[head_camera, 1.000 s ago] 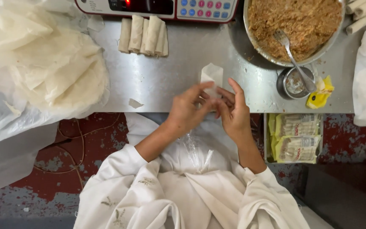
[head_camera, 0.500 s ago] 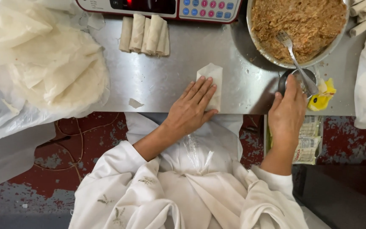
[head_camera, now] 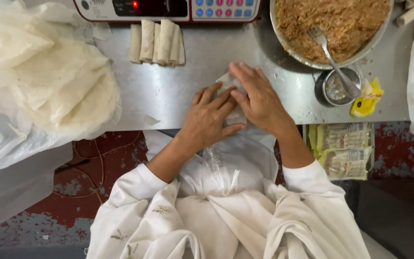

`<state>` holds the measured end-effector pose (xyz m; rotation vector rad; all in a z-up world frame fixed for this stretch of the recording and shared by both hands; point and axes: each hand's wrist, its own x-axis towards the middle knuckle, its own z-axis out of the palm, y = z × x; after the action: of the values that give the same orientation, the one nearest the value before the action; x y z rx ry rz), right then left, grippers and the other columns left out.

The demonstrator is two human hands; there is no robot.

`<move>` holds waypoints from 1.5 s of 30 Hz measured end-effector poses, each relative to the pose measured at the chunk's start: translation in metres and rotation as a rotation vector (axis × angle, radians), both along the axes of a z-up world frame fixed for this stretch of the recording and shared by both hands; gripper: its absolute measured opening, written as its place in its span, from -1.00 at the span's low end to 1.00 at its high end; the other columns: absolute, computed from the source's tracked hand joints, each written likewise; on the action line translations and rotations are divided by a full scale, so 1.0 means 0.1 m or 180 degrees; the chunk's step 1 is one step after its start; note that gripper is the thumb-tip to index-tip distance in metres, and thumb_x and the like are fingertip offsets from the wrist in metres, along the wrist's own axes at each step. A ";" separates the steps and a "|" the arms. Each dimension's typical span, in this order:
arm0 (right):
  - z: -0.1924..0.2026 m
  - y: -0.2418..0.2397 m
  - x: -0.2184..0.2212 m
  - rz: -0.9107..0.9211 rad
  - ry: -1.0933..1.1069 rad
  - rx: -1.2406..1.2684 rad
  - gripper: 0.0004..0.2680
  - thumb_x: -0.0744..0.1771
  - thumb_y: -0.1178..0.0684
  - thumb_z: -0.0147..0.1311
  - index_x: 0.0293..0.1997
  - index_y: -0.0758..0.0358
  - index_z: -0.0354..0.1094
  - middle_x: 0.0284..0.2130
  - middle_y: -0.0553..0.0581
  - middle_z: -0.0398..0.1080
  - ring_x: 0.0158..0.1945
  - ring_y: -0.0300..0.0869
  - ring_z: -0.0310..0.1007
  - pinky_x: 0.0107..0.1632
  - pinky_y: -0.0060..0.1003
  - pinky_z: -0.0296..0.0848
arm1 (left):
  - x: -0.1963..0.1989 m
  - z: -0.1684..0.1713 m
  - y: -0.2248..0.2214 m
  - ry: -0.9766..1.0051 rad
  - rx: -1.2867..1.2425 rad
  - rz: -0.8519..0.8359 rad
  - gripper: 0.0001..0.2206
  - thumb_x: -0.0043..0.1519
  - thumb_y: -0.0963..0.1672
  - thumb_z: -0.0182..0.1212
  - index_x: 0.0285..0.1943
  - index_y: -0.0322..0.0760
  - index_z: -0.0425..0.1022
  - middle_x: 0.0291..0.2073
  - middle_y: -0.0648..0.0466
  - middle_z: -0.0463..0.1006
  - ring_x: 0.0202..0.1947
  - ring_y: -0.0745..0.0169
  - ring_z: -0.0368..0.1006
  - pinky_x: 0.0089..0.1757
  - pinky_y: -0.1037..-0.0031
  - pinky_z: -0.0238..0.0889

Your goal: Assembling lumpia rolls by placing filling on wrappers and rolling them on a stainless steel production table.

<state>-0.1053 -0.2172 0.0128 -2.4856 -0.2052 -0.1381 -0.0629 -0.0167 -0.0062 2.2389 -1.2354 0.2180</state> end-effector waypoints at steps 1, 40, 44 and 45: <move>-0.04 0.02 0.01 0.0037 -0.0063 0.0101 -0.58 0.50 -0.10 -0.01 0.60 0.16 0.12 0.43 0.23 0.30 0.51 0.06 0.21 0.54 0.14 0.04 | 0.07 0.01 -0.02 0.0156 -0.0049 -0.0025 -0.31 0.26 0.32 0.15 0.35 -0.07 0.57 0.28 0.01 0.59 0.29 -0.24 0.42 0.18 -0.12 0.26; -0.05 0.00 -0.30 -0.0210 -0.1049 0.0007 -0.90 0.45 0.06 0.24 -0.12 0.24 0.52 -0.26 0.13 0.43 -0.21 0.08 0.43 -0.12 -0.07 0.46 | 0.39 -0.07 0.04 0.0445 -0.0394 -0.0895 -0.81 0.28 -0.12 0.46 -0.06 -0.30 0.57 -0.21 -0.05 0.55 -0.17 -0.04 0.59 -0.14 0.34 0.54; 0.20 -0.04 -0.21 -0.0068 -0.0950 -0.0046 -0.85 0.38 -0.01 0.42 -0.15 0.20 0.56 -0.26 0.06 0.41 -0.19 -0.03 0.40 -0.06 -0.12 0.46 | 0.50 -0.12 0.00 0.0583 -0.0711 -0.0848 -0.89 0.37 -0.12 0.35 -0.15 -0.26 0.68 -0.36 0.03 0.48 -0.30 0.08 0.51 -0.19 0.44 0.50; 0.25 -0.02 -0.17 -0.0068 -0.0948 -0.0048 -0.85 0.38 -0.01 0.42 -0.15 0.20 0.56 -0.26 0.06 0.41 -0.19 -0.03 0.40 -0.06 -0.12 0.46 | 0.49 -0.12 0.01 0.0586 -0.0714 -0.0849 -0.89 0.37 -0.12 0.35 -0.15 -0.26 0.68 -0.36 0.03 0.48 -0.30 0.08 0.51 -0.19 0.44 0.50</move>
<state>-0.1228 -0.2194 0.0380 -2.4736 -0.3044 -0.5184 -0.0143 -0.0156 -0.0179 1.8388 -1.3221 0.0431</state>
